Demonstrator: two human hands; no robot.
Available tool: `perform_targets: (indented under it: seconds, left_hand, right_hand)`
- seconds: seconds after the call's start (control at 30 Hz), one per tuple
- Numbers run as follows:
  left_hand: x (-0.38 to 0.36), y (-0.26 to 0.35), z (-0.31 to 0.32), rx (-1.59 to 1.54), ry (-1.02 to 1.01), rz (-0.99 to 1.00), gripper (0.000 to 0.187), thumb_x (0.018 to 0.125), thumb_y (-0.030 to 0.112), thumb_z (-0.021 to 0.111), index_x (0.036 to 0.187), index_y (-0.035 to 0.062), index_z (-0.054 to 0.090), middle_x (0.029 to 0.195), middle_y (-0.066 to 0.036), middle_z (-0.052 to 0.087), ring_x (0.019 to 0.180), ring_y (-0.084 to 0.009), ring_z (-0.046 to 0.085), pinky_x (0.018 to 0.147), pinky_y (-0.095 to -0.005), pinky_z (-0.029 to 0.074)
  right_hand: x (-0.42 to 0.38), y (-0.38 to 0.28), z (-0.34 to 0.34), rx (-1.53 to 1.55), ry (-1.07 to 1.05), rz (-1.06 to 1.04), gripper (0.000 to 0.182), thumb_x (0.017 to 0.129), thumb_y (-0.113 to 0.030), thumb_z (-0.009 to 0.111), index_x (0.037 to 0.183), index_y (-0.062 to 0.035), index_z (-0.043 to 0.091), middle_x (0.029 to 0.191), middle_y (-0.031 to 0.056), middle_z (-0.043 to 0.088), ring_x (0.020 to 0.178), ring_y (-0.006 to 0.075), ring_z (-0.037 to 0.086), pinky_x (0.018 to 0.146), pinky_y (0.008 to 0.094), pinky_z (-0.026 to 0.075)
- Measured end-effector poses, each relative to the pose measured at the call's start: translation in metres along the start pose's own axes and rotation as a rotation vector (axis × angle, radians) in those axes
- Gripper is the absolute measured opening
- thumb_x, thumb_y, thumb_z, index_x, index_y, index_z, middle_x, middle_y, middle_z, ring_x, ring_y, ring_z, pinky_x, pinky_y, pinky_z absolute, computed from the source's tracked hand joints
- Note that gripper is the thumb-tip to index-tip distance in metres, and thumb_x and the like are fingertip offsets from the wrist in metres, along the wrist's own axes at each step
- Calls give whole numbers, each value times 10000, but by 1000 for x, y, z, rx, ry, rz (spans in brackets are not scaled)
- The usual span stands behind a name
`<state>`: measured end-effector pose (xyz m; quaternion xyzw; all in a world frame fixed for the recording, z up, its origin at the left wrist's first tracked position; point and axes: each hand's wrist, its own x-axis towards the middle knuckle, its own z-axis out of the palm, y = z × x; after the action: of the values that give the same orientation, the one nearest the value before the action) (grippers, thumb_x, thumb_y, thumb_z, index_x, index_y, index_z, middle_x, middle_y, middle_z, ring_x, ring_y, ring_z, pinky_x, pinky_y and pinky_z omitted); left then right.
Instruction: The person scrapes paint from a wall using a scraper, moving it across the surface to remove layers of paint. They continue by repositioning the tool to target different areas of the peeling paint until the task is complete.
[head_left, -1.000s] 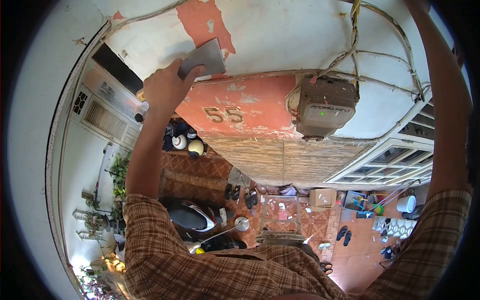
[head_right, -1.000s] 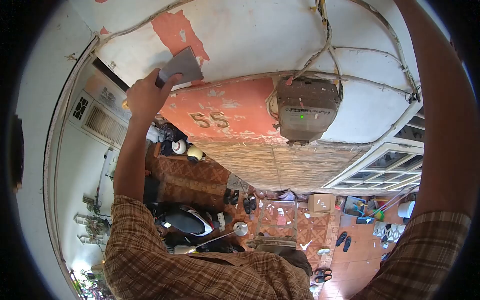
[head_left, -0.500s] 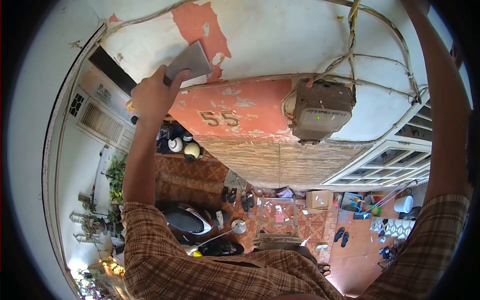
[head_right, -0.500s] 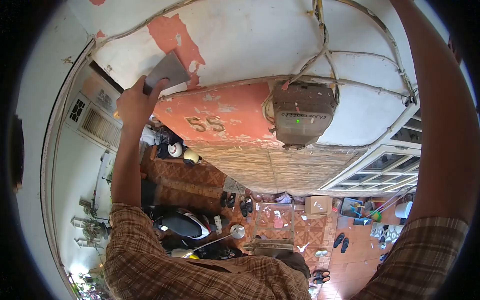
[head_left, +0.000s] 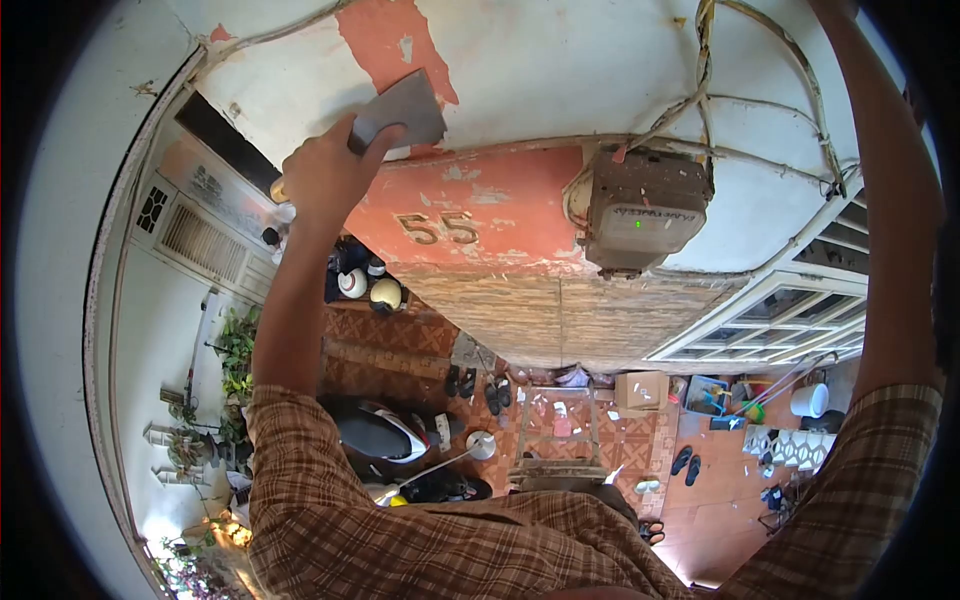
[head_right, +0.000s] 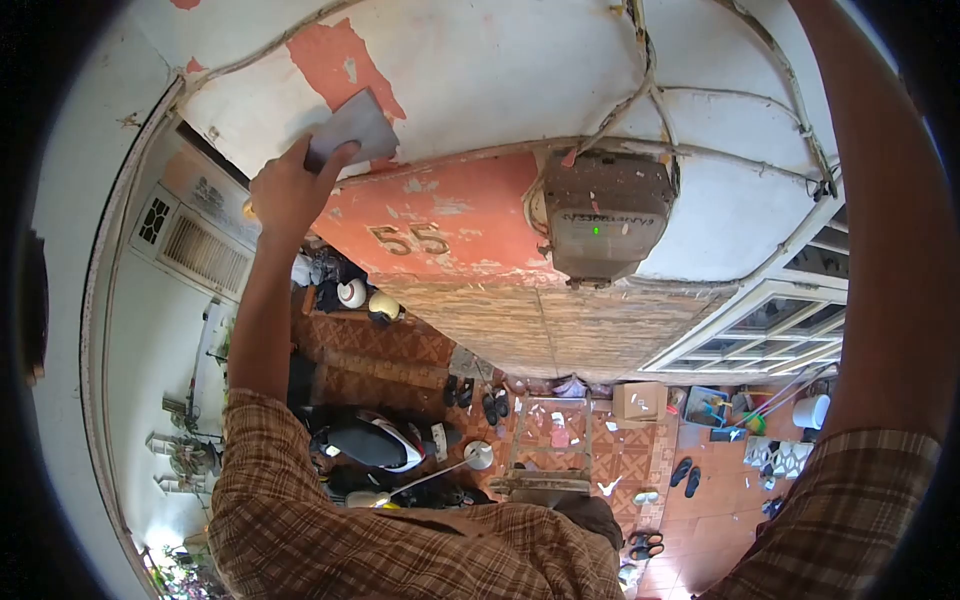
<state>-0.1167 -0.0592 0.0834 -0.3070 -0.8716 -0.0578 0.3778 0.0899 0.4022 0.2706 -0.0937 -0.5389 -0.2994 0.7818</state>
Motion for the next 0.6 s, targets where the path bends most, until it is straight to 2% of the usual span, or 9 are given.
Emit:
perform_targets:
  seconds: [0.13, 0.27, 0.47, 0.57, 0.6]
  left_hand:
    - [-5, 3, -5, 74, -29, 22, 610, 844, 658, 665, 915, 54, 712, 622, -120, 671, 590, -325, 689, 578, -423, 535]
    - [-5, -14, -9, 8, -32, -86, 626, 841, 673, 658, 887, 50, 699, 629, -115, 675, 597, -330, 690, 592, -428, 538]
    - [-3, -11, -6, 95, 61, -11, 640, 841, 686, 646, 875, 50, 700, 624, -111, 669, 611, -322, 692, 605, -428, 541]
    - [-3, -17, -10, 43, -69, -72, 651, 840, 694, 640, 898, 50, 712, 629, -117, 669, 616, -330, 690, 607, -426, 541]
    - [-4, -16, -10, 34, -50, -78, 654, 839, 696, 640, 909, 50, 716, 630, -118, 669, 618, -332, 691, 606, -426, 541]
  right_hand:
    - [-3, 2, 0, -26, -7, -1, 425, 963, -295, 501, 1336, -94, 529, 1399, 192, 492, 1292, 381, 460, 1083, 505, 362]
    - [2, 4, 1, -7, 8, -22, 426, 957, -290, 516, 1336, -97, 530, 1396, 189, 496, 1283, 385, 468, 1073, 512, 369]
    - [-2, 0, 0, -6, 0, 3, 426, 961, -286, 493, 1341, -96, 528, 1408, 189, 492, 1301, 381, 461, 1090, 509, 361]
    - [0, -2, 2, -24, -16, 24, 435, 964, -294, 484, 1349, -93, 523, 1416, 187, 487, 1314, 375, 453, 1099, 505, 354]
    - [-1, 2, 2, -36, -26, 24, 439, 965, -296, 482, 1352, -92, 522, 1419, 186, 485, 1318, 372, 450, 1101, 504, 352]
